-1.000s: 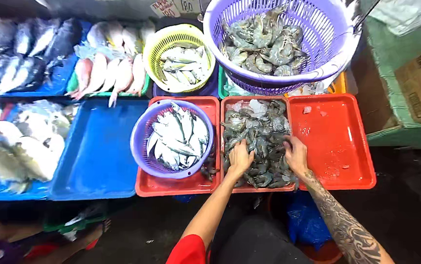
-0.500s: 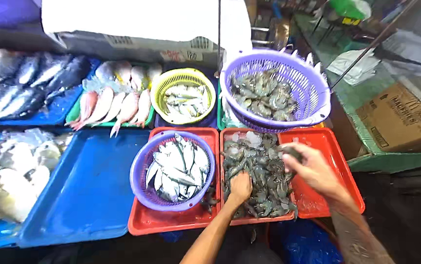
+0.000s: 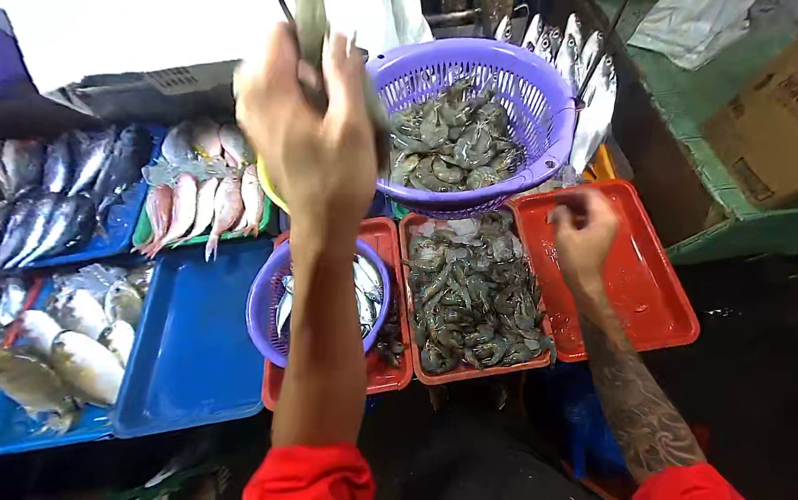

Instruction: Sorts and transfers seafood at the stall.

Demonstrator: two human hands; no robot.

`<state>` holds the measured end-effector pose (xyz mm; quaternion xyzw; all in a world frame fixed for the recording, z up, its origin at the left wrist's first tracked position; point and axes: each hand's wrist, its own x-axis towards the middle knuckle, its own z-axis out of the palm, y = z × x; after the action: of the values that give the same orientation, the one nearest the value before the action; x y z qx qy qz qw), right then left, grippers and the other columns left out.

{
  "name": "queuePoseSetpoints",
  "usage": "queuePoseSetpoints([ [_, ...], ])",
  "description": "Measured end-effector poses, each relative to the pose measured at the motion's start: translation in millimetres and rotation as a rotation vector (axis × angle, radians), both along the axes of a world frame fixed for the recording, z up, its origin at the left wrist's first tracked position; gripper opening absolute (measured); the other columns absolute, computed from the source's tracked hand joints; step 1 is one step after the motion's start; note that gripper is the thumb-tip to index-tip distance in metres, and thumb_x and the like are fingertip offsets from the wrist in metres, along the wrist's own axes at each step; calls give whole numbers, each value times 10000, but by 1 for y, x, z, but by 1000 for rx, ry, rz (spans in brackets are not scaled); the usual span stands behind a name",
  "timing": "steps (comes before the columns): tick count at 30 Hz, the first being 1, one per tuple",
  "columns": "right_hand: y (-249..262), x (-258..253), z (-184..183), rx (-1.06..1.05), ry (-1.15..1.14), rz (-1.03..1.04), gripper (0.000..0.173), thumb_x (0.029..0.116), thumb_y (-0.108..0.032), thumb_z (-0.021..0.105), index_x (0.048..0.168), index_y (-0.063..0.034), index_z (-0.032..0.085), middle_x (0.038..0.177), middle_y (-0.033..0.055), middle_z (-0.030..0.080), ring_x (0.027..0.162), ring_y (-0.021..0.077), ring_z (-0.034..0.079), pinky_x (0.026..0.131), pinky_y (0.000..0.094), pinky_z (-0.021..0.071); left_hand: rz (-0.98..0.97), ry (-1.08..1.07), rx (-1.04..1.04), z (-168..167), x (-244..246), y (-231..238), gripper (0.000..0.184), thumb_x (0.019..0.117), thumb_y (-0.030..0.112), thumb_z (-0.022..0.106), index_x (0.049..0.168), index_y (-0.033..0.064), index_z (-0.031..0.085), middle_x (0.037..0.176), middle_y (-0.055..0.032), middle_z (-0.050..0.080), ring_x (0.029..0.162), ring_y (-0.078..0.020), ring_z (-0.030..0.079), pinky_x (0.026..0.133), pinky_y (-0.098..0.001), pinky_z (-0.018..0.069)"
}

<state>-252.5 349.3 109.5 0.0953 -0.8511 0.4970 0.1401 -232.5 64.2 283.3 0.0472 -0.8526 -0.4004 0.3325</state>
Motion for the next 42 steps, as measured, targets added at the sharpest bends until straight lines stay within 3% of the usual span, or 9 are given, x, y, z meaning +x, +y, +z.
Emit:
queuePoseSetpoints([
  [2,0,-17,-63,88,-268,91,291,1042,-132,546,1295,-20,636,1229,198,691,1086,327,689,931,517,565,-49,-85,-69,17,-48,23,247,1030,248,529,909,71,654,742,14,584,653,-65,582,626,-299,510],
  [5,-15,-51,-110,227,-344,196,367,916,34,648,1282,9,665,1310,283,622,1205,467,604,1003,649,487,-94,-245,-257,0,-72,45,467,1014,401,580,1317,50,641,1244,-192,653,1175,-311,619,1017,-505,483],
  [9,-23,-122,-160,388,-261,450,537,868,-97,752,1383,-26,621,1477,229,540,1378,411,508,1137,610,418,67,109,-251,-58,14,40,415,1011,258,613,1378,64,607,1412,-153,566,1340,-262,520,1102,-400,464],
  [12,-29,-144,-174,486,-348,551,537,910,-203,704,1423,-80,606,1453,200,575,1368,402,517,1127,632,407,218,153,-158,-129,62,21,297,1004,195,587,1219,3,656,1284,-158,608,1225,-241,579,1028,-390,508],
  [17,-35,-108,-143,637,-378,534,586,832,-89,790,1394,-101,622,1410,226,566,1283,456,553,993,681,481,101,-430,73,-236,64,4,262,986,110,598,1200,-27,659,1180,-213,667,1107,-316,659,952,-495,554],
  [23,-34,-85,-165,868,-223,489,442,840,73,711,1267,64,597,1306,296,597,1256,492,562,998,645,499,-209,-676,-281,-331,-8,8,305,923,154,704,1195,17,693,1206,-232,664,1188,-431,603,990,-604,499],
  [29,-15,-52,-162,893,-123,491,321,885,66,668,1199,26,616,1207,252,647,1224,442,594,1117,633,397,-278,-715,-543,-333,-13,17,302,927,135,704,1198,11,664,1185,-251,643,1163,-455,603,940,-628,497],
  [36,21,-29,-89,634,58,380,222,931,36,662,1152,42,640,1111,227,671,1130,409,641,1141,638,384,-297,-708,-722,-341,-14,23,387,920,19,647,1290,-63,572,1184,-289,625,1125,-468,617,930,-590,513],
  [42,58,2,76,731,225,293,213,994,-3,562,1190,55,621,1175,243,650,1129,401,647,993,551,540,-322,-799,-580,-339,-19,13,388,973,57,569,1333,-85,551,1332,-328,553,1295,-484,520,1037,-596,461],
])
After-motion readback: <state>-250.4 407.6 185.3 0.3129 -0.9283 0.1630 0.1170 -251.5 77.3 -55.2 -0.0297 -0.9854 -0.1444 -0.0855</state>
